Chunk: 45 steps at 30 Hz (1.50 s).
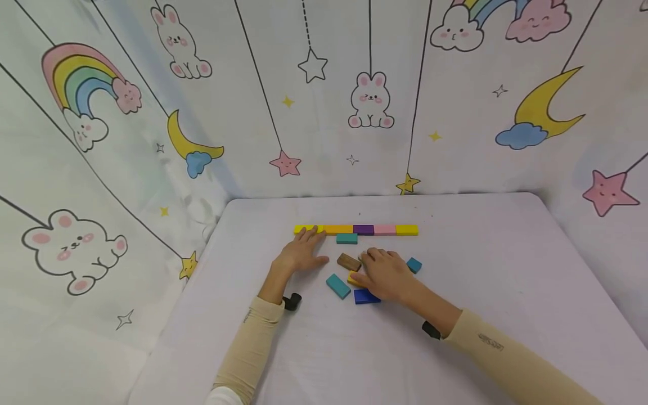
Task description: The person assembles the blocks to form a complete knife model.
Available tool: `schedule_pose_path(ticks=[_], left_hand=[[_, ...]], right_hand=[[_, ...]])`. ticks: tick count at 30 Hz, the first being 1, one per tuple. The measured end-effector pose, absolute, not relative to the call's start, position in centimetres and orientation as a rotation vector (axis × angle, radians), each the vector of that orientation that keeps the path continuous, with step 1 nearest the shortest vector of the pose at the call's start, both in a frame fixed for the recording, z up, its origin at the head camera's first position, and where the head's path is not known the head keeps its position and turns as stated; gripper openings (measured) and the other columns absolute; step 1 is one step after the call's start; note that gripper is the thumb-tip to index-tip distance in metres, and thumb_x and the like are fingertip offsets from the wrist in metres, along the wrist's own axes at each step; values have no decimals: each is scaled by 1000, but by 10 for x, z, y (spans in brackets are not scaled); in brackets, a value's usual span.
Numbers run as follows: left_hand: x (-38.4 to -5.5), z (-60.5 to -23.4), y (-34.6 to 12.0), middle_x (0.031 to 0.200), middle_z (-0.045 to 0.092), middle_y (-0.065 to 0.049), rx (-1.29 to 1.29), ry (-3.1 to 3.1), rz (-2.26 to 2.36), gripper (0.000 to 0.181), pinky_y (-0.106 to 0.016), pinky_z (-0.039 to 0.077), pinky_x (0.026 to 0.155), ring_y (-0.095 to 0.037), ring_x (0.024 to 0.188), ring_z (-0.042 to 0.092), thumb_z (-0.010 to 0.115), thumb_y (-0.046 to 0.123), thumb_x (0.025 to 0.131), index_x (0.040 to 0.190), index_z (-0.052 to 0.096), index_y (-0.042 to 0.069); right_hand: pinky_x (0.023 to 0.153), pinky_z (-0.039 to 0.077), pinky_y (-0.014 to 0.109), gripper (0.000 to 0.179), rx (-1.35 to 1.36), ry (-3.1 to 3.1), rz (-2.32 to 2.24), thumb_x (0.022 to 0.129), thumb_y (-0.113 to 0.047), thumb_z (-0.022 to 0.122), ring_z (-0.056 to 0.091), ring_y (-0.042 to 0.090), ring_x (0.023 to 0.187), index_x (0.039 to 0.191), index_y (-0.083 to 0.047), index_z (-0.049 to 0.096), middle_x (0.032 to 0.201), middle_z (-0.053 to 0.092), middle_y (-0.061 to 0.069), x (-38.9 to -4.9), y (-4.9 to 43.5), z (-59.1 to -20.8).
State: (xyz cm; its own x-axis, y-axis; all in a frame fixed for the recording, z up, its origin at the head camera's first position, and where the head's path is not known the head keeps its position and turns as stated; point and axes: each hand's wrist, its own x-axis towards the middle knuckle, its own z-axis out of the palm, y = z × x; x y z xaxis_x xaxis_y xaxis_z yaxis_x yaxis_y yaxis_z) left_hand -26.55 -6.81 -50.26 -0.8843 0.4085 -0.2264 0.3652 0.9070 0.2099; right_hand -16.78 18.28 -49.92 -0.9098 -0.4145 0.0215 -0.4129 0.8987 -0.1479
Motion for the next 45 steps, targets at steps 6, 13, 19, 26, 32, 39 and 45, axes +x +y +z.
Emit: schedule_pose_path(ticks=[6, 13, 19, 26, 32, 39, 45], left_hand=[[-270, -507, -70, 175, 15, -3, 557, 2785, 217, 79, -56, 31, 123, -34, 161, 11, 61, 55, 101, 167, 28, 28], [-266, -504, -70, 174, 19, -6, 581, 2812, 240, 77, -57, 33, 122, -36, 160, 15, 63, 53, 101, 166, 32, 24], [-265, -503, -71, 173, 22, -7, 593, 2824, 248, 77, -57, 35, 121, -37, 159, 17, 64, 52, 100, 165, 34, 23], [-264, -503, -70, 174, 21, -6, 577, 2821, 259, 77, -58, 33, 121, -37, 159, 16, 64, 52, 100, 165, 34, 24], [-263, -503, -69, 174, 19, -5, 575, 2815, 235, 78, -57, 32, 123, -36, 160, 15, 62, 53, 101, 166, 31, 24], [-265, -503, -68, 174, 20, -6, 583, 2821, 247, 79, -57, 33, 122, -37, 160, 15, 64, 53, 100, 166, 32, 24], [-264, -502, -67, 173, 22, -7, 595, 2832, 233, 78, -57, 34, 121, -38, 159, 16, 64, 53, 100, 165, 33, 23]], right_hand=[[112, 42, 63, 63, -649, 3062, -202, 105, -54, 55, 57, 39, 131, 140, -3, 63, 139, 62, 19, -158, 181, -497], [111, 44, 63, 60, -728, 3066, -150, 105, -53, 57, 60, 38, 126, 137, -3, 66, 137, 63, 20, -153, 179, -497], [114, 41, 63, 69, -722, 3077, -119, 104, -56, 55, 56, 39, 134, 144, 1, 59, 145, 60, 21, -154, 174, -498], [116, 39, 61, 79, -695, 3067, -94, 103, -60, 55, 53, 38, 139, 148, 5, 53, 150, 56, 21, -159, 170, -502], [118, 37, 61, 80, -721, 3064, -125, 102, -58, 58, 50, 37, 141, 151, 4, 49, 152, 53, 22, -165, 167, -505], [120, 35, 58, 86, -734, 3051, -95, 102, -60, 57, 48, 37, 142, 154, 6, 44, 154, 48, 24, -171, 166, -510], [119, 37, 55, 87, -729, 3038, -86, 102, -60, 56, 48, 39, 141, 153, 9, 42, 154, 46, 26, -171, 169, -512]])
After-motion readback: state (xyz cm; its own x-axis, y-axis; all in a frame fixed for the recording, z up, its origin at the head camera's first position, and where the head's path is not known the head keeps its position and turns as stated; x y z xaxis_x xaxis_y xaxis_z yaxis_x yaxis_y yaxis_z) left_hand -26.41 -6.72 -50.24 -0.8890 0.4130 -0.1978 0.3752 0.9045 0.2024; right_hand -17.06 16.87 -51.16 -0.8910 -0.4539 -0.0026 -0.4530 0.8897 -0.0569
